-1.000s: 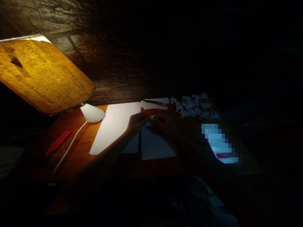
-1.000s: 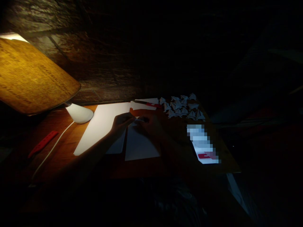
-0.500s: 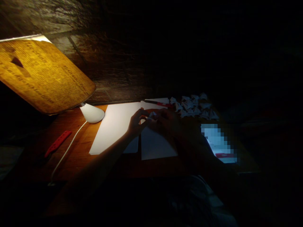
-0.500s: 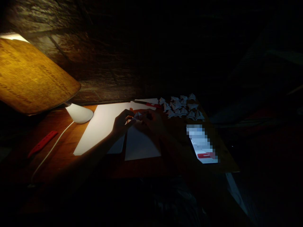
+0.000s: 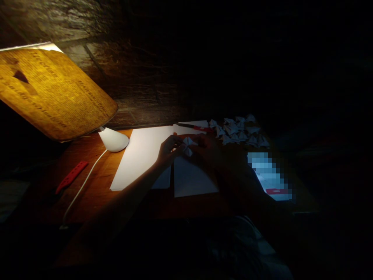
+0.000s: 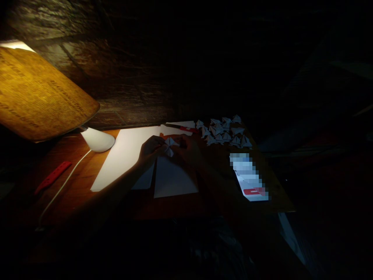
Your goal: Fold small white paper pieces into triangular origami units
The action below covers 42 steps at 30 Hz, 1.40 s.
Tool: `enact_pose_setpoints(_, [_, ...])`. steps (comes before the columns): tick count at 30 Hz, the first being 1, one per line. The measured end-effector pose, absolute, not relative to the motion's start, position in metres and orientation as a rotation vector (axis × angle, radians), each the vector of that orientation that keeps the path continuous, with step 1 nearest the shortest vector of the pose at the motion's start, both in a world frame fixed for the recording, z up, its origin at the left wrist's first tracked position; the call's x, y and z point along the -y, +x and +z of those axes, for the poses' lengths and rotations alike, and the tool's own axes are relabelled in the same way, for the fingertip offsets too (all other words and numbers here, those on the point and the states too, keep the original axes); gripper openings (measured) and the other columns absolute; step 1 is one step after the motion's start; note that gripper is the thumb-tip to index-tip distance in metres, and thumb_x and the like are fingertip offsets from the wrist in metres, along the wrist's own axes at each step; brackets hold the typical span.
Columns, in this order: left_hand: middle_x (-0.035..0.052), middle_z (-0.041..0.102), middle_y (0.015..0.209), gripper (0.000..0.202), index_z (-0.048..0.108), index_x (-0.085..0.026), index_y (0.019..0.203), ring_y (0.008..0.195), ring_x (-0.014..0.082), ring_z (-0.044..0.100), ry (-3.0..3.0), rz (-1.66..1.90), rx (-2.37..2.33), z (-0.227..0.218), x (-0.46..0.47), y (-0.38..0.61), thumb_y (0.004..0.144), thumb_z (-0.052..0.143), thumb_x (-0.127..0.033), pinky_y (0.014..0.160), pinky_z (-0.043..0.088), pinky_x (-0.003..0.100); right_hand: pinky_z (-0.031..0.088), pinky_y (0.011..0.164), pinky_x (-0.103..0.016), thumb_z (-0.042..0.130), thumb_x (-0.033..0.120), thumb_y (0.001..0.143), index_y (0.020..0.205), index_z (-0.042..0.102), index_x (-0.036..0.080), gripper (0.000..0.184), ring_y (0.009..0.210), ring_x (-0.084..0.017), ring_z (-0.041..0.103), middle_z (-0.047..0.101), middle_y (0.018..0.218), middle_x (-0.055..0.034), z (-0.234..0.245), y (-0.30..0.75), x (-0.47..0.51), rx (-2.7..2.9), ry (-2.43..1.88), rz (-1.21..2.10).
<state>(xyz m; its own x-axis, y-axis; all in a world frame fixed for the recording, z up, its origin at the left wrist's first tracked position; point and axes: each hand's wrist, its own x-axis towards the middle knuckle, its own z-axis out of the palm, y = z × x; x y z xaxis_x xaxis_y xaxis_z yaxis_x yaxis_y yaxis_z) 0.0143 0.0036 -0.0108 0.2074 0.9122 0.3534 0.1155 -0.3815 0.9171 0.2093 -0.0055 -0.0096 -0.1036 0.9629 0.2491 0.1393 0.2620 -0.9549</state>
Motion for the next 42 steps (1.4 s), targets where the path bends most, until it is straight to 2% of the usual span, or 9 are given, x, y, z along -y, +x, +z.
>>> enact_pose_setpoints(5, [-0.0017, 0.066, 0.074, 0.043, 0.058, -0.020, 0.094, 0.057, 0.0113, 0.062, 1.610, 1.206, -0.888, -0.013, -0.004, 0.013, 0.078, 0.083, -0.050, 0.053, 0.050, 0.023, 0.053, 0.069, -0.031, 0.075, 0.029, 0.078, 0.102, 0.067, 0.020, 0.027, 0.078, -0.019, 0.068, 0.073, 0.087, -0.0037, -0.010, 0.210, 0.005, 1.522, -1.106, 1.092])
enact_pose_setpoints(9, [-0.0032, 0.061, 0.069, 0.026, 0.059, -0.018, 0.095, 0.049, 0.0098, 0.056, 1.689, 1.018, -0.888, -0.009, 0.001, 0.010, 0.083, 0.074, -0.036, 0.046, 0.046, 0.022, 0.052, 0.072, -0.030, 0.072, 0.025, 0.083, 0.094, 0.070, 0.018, 0.013, 0.078, -0.018, 0.068, 0.074, 0.086, -0.0046, -0.006, 0.214, 0.006, 1.678, -1.144, 0.913])
enact_pose_setpoints(13, [0.0010, 0.064, 0.079, 0.016, 0.066, -0.017, 0.096, 0.065, 0.0120, 0.059, 2.097, 1.032, -1.032, -0.006, 0.001, 0.010, 0.080, 0.065, -0.017, 0.060, 0.049, 0.023, 0.048, 0.068, -0.029, 0.072, 0.017, 0.081, 0.090, 0.073, 0.018, 0.010, 0.075, -0.019, 0.068, 0.075, 0.084, -0.0044, -0.002, 0.220, 0.008, 1.918, -1.251, 0.786])
enact_pose_setpoints(16, [0.0070, 0.067, 0.095, 0.018, 0.069, -0.017, 0.098, 0.082, 0.0171, 0.063, 2.337, 1.119, -1.037, -0.003, -0.002, 0.008, 0.080, 0.067, -0.018, 0.073, 0.055, 0.030, 0.045, 0.068, -0.029, 0.073, 0.018, 0.081, 0.088, 0.074, 0.019, 0.007, 0.076, -0.020, 0.067, 0.077, 0.086, -0.0054, -0.001, 0.223, 0.010, 2.017, -1.352, 0.635])
enact_pose_setpoints(19, [0.0079, 0.068, 0.094, 0.009, 0.072, -0.018, 0.094, 0.088, 0.0194, 0.066, 2.463, 1.041, -0.933, 0.002, -0.003, 0.005, 0.089, 0.066, -0.022, 0.079, 0.058, 0.034, 0.043, 0.067, -0.029, 0.074, 0.026, 0.085, 0.086, 0.074, 0.019, 0.007, 0.075, -0.019, 0.066, 0.076, 0.085, -0.0054, -0.002, 0.224, 0.010, 2.026, -1.391, 0.594])
enact_pose_setpoints(22, [0.0077, 0.072, 0.093, 0.014, 0.074, -0.020, 0.092, 0.089, 0.0194, 0.070, 2.500, 0.910, -0.839, 0.002, -0.003, 0.001, 0.095, 0.061, -0.022, 0.083, 0.059, 0.034, 0.041, 0.065, -0.028, 0.075, 0.031, 0.087, 0.084, 0.073, 0.019, 0.013, 0.073, -0.018, 0.066, 0.075, 0.082, -0.0044, -0.004, 0.223, 0.010, 2.013, -1.390, 0.631])
enact_pose_setpoints(25, [0.0076, 0.075, 0.098, 0.018, 0.077, -0.021, 0.098, 0.092, 0.0192, 0.071, 2.503, 0.809, -0.804, 0.000, -0.002, 0.000, 0.094, 0.060, -0.020, 0.084, 0.060, 0.034, 0.041, 0.066, -0.027, 0.077, 0.024, 0.083, 0.086, 0.072, 0.019, 0.008, 0.074, -0.017, 0.064, 0.075, 0.084, -0.0040, -0.006, 0.224, 0.009, 1.998, -1.369, 0.599])
enact_pose_setpoints(28, [0.0081, 0.076, 0.102, 0.021, 0.078, -0.022, 0.105, 0.094, 0.0193, 0.072, 2.489, 0.753, -0.778, -0.001, -0.003, 0.000, 0.093, 0.060, -0.018, 0.084, 0.060, 0.034, 0.041, 0.067, -0.027, 0.078, 0.018, 0.078, 0.090, 0.072, 0.017, 0.013, 0.073, -0.016, 0.061, 0.073, 0.086, -0.0037, -0.006, 0.226, 0.008, 1.992, -1.323, 0.575])
enact_pose_setpoints(42, [0.0079, 0.080, 0.108, 0.025, 0.081, -0.026, 0.102, 0.099, 0.0214, 0.076, 2.485, 0.666, -0.680, 0.009, -0.008, -0.011, 0.088, 0.064, -0.015, 0.089, 0.063, 0.038, 0.044, 0.070, -0.028, 0.075, 0.022, 0.084, 0.087, 0.075, 0.020, 0.004, 0.079, -0.017, 0.064, 0.074, 0.089, -0.0046, -0.006, 0.230, 0.005, 2.141, -1.260, 0.625])
